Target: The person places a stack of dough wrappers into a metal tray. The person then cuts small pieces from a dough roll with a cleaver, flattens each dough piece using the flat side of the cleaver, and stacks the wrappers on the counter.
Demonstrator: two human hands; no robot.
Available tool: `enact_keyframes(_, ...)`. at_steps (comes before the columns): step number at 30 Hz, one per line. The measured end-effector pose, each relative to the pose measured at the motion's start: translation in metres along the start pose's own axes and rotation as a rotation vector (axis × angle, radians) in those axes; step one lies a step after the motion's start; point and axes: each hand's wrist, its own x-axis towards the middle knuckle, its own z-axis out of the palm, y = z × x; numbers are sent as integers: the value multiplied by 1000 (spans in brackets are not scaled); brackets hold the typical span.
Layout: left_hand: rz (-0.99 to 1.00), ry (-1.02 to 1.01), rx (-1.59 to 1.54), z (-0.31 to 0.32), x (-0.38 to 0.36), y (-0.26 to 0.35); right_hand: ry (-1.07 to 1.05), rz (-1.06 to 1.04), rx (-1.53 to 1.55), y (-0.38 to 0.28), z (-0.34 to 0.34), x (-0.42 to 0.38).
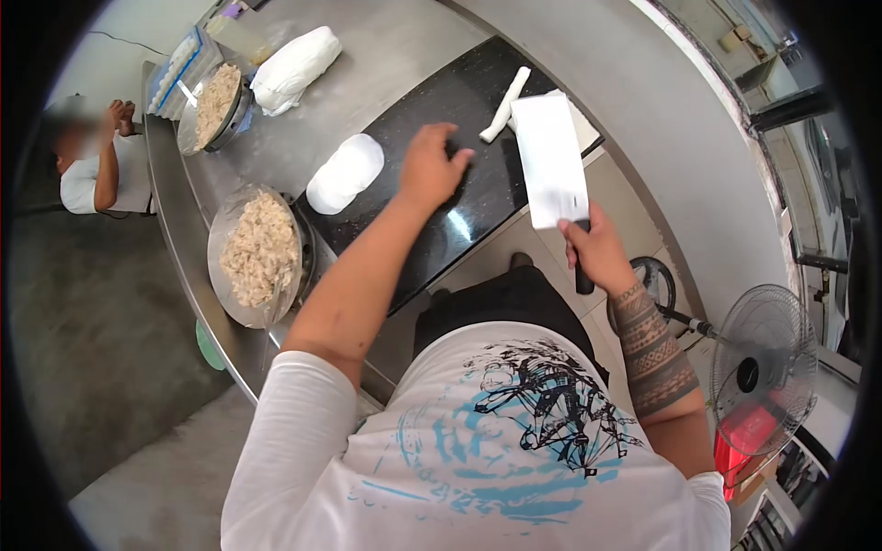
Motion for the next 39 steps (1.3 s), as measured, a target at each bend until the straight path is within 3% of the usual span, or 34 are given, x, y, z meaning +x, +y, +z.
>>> enact_keyframes(2,-22,16,-63,18,15,13,18,-11,-128,-36,-1,26)
enact_keyframes(3,-41,6,-68,22,22,13,83,-248,-434,-21,-6,52)
enact_keyframes(6,-88,-21,-94,34,26,4,110,-426,-878,-61,13,62)
enact_keyframes(7,-105,-26,-99,33,25,-6,106,-509,-943,-62,20,66)
enact_keyframes(13,-129,-85,-66,7,-1,-23,-43,-518,-1218,-91,42,62)
enact_keyframes(19,-123,-40,-50,11,-4,-16,-116,-533,-1251,-72,46,80)
enact_keyframes(22,-336,-11,-179,1,-1,-3,-102,-531,-1177,-95,32,85)
enact_keyframes(25,-219,93,-141,-28,-7,2,38,-661,-778,-104,9,79)
enact_keyframes(28,-109,40,-82,-67,-32,-1,67,-287,-42,-76,-3,60)
enact_keyframes(29,-155,-24,-33,-81,-46,6,104,-311,40,-25,-7,70)
enact_keyframes(31,-144,-176,-41,-92,-76,-4,37,223,332,56,-12,71)
enact_keyframes(37,157,-438,-16,-48,-127,-7,87,221,440,118,-44,41)
enact_keyframes(39,265,-356,19,-31,-121,-5,118,253,413,123,-36,26)
